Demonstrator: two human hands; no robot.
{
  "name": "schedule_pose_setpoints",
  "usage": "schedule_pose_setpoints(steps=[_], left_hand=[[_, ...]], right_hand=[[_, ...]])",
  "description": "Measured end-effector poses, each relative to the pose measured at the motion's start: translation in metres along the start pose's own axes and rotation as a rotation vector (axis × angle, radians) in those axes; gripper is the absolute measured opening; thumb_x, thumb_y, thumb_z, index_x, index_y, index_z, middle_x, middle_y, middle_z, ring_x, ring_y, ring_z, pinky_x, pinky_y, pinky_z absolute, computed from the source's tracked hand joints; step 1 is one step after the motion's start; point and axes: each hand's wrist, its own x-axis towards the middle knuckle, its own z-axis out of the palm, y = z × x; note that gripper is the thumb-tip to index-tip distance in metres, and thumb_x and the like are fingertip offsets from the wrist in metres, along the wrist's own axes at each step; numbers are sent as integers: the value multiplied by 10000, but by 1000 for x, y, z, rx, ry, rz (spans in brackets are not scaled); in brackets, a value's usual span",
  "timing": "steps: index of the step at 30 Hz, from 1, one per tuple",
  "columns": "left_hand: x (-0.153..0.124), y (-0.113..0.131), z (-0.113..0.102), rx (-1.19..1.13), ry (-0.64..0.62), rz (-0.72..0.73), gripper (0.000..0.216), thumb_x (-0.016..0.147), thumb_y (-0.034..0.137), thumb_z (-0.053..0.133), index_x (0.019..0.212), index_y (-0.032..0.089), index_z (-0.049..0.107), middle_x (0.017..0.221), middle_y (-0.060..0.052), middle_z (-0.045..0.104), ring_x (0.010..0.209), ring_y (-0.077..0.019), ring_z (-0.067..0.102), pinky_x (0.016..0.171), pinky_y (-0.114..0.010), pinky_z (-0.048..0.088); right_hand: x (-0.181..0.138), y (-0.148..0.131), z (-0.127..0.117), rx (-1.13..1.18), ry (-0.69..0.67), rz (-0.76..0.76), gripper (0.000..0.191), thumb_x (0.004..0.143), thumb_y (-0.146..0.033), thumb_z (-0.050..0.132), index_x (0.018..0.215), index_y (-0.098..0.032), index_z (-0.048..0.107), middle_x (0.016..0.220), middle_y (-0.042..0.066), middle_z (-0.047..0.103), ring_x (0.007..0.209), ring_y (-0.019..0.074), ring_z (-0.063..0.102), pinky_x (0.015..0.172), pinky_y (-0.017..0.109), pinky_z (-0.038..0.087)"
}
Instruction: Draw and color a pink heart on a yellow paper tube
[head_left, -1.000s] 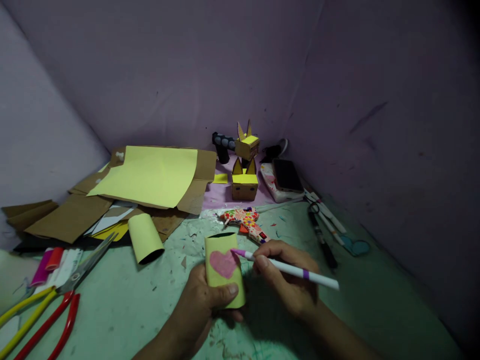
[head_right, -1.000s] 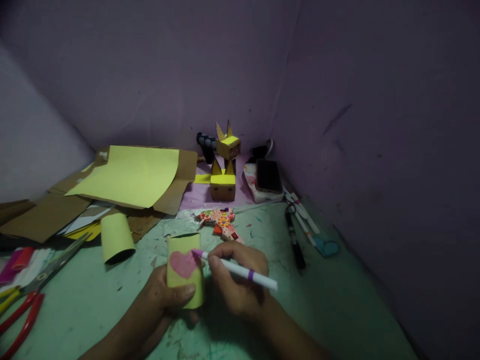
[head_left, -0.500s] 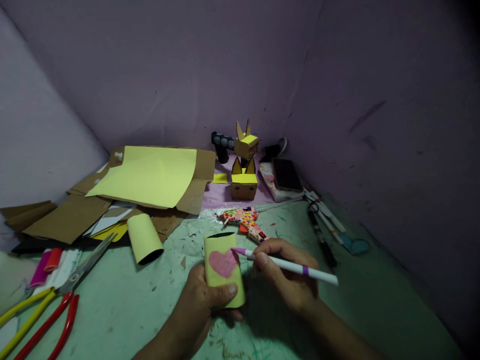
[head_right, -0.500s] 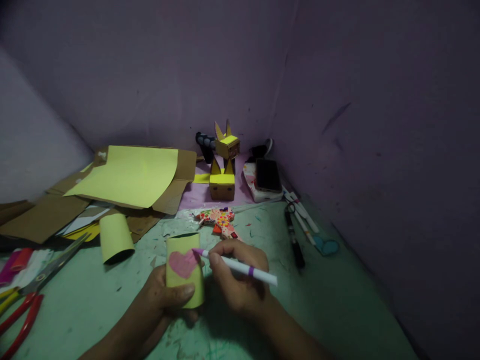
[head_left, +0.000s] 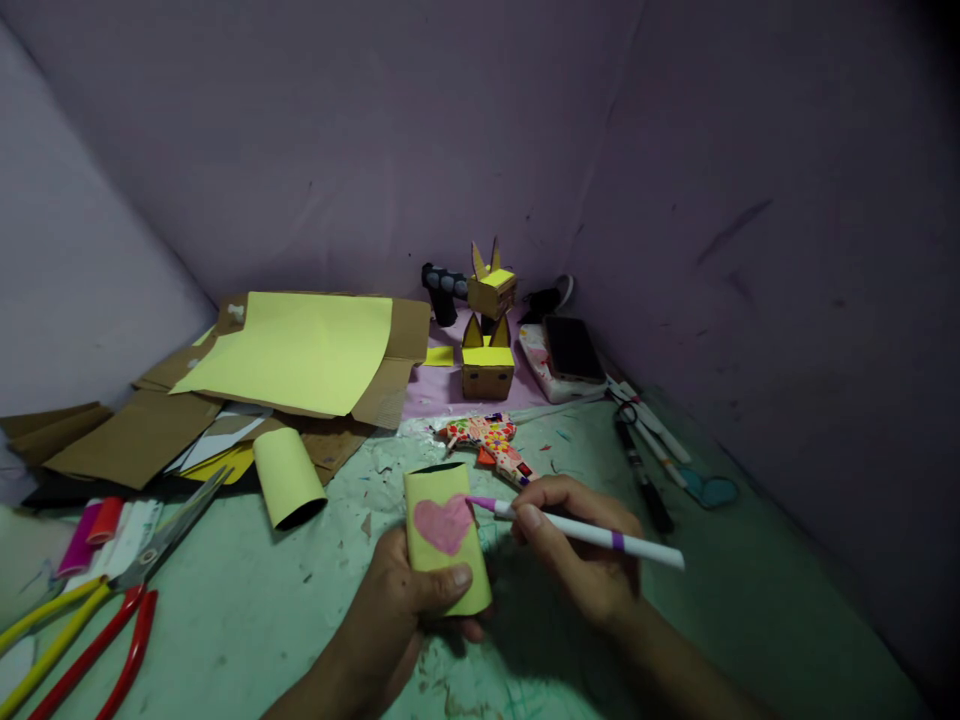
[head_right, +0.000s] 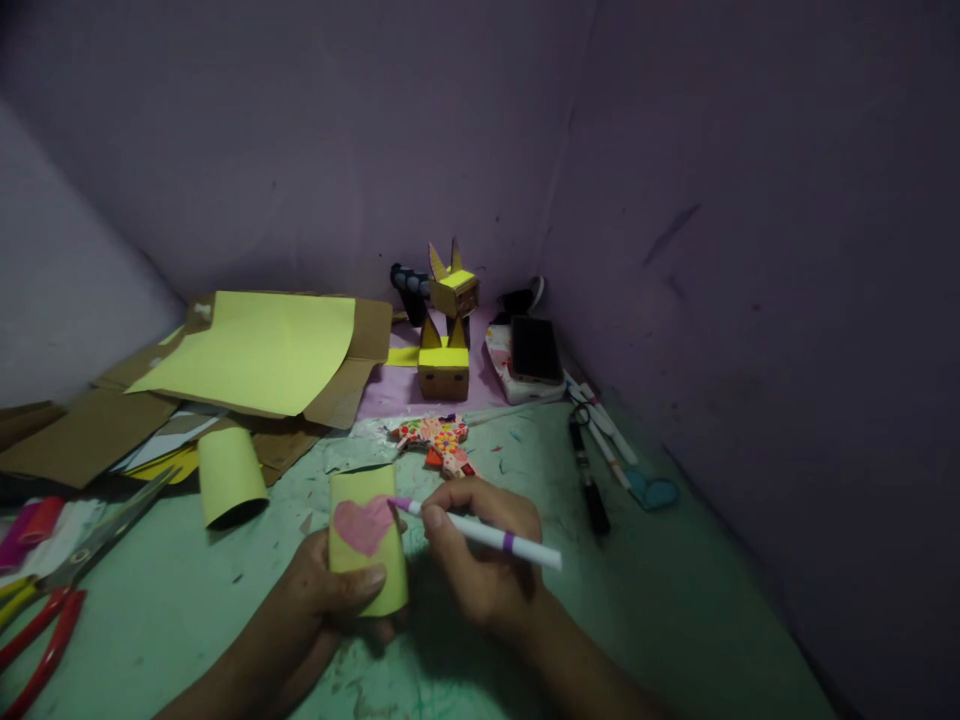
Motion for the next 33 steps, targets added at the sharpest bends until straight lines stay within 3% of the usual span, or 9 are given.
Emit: schedule_pose_setpoints(steps=[26,33], left_hand=[[-1,1,1,11,-6,-3,454,537,266,824,911,85,643,618,-50,665,544,-188,647,424,-241,511],[-1,1,1,-15,-11,-6,387,533,239,824,846,91,650,613,-54,663,537,-183,636,419,-240,515]], right_hand=[[-1,1,-1,21,22,-7,157,793,-257,573,656,-201,625,510,-33,588,443,116,518,442,230,367],[0,1,2,9,13,-25,163,795,-265,584,657,-197,638,520,-30,611,448,114,537,442,220,377]])
